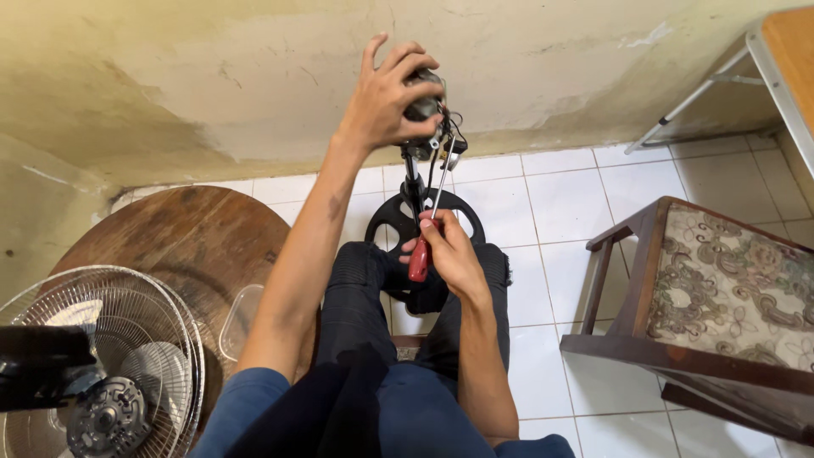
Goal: The person sits on the floor and uses a screwdriver to adjust screws on a disassembled fan motor. They repeatedly tighten and loosen screws on the motor housing and later attach a black plastic component to the motor shaft.
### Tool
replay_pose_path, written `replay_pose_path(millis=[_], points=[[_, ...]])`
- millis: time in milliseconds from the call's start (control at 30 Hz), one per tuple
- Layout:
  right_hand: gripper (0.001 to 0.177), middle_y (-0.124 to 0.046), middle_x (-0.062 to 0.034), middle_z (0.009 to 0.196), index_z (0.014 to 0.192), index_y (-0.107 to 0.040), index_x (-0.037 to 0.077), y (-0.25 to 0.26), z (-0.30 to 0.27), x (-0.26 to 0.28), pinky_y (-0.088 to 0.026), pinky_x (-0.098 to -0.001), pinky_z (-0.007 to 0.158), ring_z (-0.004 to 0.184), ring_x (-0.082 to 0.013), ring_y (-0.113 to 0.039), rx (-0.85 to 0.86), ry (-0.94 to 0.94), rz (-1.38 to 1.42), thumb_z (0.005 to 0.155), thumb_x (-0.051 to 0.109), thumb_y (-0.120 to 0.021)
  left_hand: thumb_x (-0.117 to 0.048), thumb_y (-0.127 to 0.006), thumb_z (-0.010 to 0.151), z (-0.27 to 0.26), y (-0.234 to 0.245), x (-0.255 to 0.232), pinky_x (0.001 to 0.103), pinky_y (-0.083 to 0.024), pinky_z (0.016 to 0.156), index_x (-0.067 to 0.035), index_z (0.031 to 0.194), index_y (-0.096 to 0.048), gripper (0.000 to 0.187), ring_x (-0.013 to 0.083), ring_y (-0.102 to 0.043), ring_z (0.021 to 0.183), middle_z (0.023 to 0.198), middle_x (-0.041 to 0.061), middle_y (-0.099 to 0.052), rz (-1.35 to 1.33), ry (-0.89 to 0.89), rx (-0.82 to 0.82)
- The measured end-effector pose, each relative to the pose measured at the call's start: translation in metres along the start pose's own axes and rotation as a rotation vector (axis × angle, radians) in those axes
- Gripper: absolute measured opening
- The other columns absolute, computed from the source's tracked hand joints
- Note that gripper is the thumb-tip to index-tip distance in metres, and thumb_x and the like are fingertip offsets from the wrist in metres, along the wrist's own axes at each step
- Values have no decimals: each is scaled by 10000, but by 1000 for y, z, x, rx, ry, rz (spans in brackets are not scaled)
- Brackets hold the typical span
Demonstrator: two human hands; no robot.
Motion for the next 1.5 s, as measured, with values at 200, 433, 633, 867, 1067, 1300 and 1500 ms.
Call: replay_pose_path(millis=[200,433,633,867,1067,1300,1500], points=[[210,-622,-15,819,1129,-666,-15,7,0,8,-472,-213,613,688,-68,-554,-51,146,-326,972,118,-708,-277,-825,787,-33,17,-21,634,-147,1179,-294,1097,-787,313,300,-381,1434,1451,63,-536,44,164,-127],[210,-667,12,790,1014,-677,-23,-15,1,0,-466,-191,616,661,-19,-536,6,131,-325,882,87,-796,-176,-755,929,-109,17,-29,460,-400,1170,-133,1498,-557,604,283,-512,1350,1451,134,-543,-128,628,-273],[207,-681,-20,890,1112,-720,-24,-25,7,17,-471,-206,657,735,-42,-553,-66,338,-418,918,42,-691,-318,-590,1032,-184,-43,-59,266,-564,679,-54,1384,-552,441,98,-677,750,958,45,-715,-990,850,385],[241,-760,-152,913,1055,-765,-54,17,33,40,-617,-287,611,714,-168,-760,-48,171,-481,952,163,-766,-230,-607,1025,-201,-25,-51,265,-527,663,-44,1336,-614,363,87,-593,704,893,42,-723,-1065,734,360],[445,-648,-139,1295,1386,-562,-53,44,68,124,-521,-308,998,1185,-137,-622,-275,864,-594,1074,231,-700,-219,-604,1029,-217,19,-21,305,-529,654,-112,1261,-700,273,127,-623,670,730,81,-681,-733,879,260],[415,-642,-42,1043,1357,-625,-5,27,107,89,-447,-276,787,895,-99,-527,-167,667,-414,1056,267,-714,-273,-618,988,-216,52,-9,414,-545,720,-171,1189,-749,261,290,-724,813,895,108,-748,-329,899,144],[413,-718,-74,1017,1246,-601,-34,22,93,84,-523,-256,764,859,-93,-642,-352,655,-412,953,202,-773,-309,-633,981,-218,61,-10,444,-519,725,-218,1164,-771,247,326,-679,858,888,107,-712,-216,911,86]])
Point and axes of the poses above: each hand's wrist, its own z-axis towards the middle knuckle, its own y-axis out of the back of the hand, x = y × z, the point moved 9 cm from there along z, towards the middle knuckle
